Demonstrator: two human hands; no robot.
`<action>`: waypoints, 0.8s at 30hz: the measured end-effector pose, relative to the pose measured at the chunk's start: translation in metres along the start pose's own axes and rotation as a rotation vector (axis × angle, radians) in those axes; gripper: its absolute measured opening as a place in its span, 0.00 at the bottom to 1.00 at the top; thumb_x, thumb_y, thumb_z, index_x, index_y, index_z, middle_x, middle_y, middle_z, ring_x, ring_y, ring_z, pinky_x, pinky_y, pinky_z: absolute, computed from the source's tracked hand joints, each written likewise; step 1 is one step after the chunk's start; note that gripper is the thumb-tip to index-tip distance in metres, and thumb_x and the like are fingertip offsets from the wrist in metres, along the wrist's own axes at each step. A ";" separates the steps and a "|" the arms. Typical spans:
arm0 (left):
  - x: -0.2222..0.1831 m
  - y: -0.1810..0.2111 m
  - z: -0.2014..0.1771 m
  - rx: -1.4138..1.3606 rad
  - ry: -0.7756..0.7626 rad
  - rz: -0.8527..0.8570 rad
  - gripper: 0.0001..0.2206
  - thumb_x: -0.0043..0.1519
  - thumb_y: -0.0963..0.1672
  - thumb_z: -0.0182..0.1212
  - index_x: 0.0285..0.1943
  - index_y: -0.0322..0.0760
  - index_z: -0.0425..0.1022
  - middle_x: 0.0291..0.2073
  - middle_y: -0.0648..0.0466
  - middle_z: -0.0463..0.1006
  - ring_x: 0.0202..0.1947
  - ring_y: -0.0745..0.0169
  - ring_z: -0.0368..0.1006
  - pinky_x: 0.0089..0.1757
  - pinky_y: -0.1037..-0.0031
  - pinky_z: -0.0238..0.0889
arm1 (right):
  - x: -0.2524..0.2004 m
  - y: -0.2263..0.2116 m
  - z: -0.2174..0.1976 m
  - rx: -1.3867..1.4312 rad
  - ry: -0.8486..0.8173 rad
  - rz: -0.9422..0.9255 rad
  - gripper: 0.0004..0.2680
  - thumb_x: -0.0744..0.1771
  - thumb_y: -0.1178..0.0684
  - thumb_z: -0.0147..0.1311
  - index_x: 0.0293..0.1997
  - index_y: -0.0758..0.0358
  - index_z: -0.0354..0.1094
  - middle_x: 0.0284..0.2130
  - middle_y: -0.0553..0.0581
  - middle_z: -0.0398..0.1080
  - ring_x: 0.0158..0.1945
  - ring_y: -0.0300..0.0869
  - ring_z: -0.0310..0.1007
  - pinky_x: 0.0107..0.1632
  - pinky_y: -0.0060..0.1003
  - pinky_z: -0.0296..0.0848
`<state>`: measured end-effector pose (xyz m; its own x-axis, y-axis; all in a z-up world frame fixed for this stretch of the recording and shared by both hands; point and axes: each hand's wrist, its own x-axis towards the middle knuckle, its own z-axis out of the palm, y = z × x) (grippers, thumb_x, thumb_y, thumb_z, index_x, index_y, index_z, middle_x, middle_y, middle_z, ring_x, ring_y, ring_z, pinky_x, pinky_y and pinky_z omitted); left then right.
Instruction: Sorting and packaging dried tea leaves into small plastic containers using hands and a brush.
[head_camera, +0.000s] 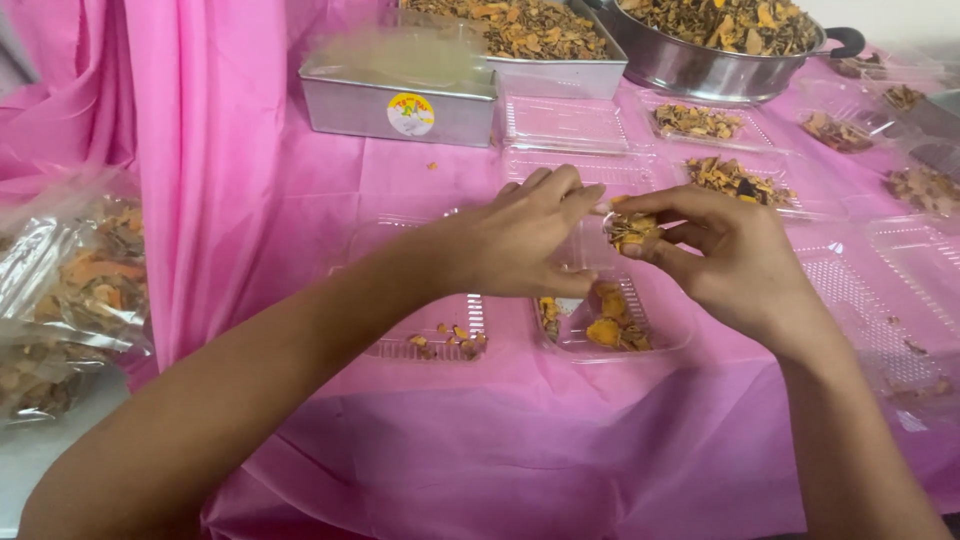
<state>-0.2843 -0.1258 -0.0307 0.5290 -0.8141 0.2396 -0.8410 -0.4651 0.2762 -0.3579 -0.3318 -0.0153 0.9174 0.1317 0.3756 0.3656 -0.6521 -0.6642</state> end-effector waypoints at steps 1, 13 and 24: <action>0.000 0.006 -0.002 -0.014 -0.033 -0.030 0.32 0.61 0.55 0.58 0.67 0.32 0.60 0.49 0.46 0.63 0.52 0.47 0.64 0.46 0.54 0.64 | 0.000 0.002 0.000 0.003 0.020 0.026 0.11 0.63 0.64 0.61 0.49 0.63 0.77 0.47 0.55 0.79 0.49 0.39 0.79 0.55 0.30 0.78; 0.019 -0.001 0.026 0.251 0.286 0.182 0.21 0.58 0.51 0.57 0.55 0.34 0.65 0.42 0.46 0.62 0.43 0.46 0.64 0.37 0.52 0.65 | 0.001 0.005 0.004 -0.095 0.017 -0.024 0.10 0.61 0.64 0.64 0.46 0.63 0.79 0.38 0.56 0.80 0.38 0.39 0.81 0.48 0.30 0.83; 0.019 -0.016 0.022 -0.261 0.148 0.171 0.50 0.59 0.57 0.67 0.79 0.35 0.33 0.66 0.37 0.56 0.69 0.44 0.62 0.60 0.57 0.62 | 0.006 0.026 0.007 -0.152 0.043 -0.203 0.13 0.61 0.64 0.65 0.50 0.61 0.78 0.44 0.58 0.79 0.42 0.42 0.79 0.48 0.32 0.80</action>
<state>-0.2634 -0.1415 -0.0508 0.4096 -0.8047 0.4298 -0.8716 -0.2061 0.4448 -0.3421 -0.3426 -0.0351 0.8191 0.2416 0.5202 0.5105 -0.7205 -0.4692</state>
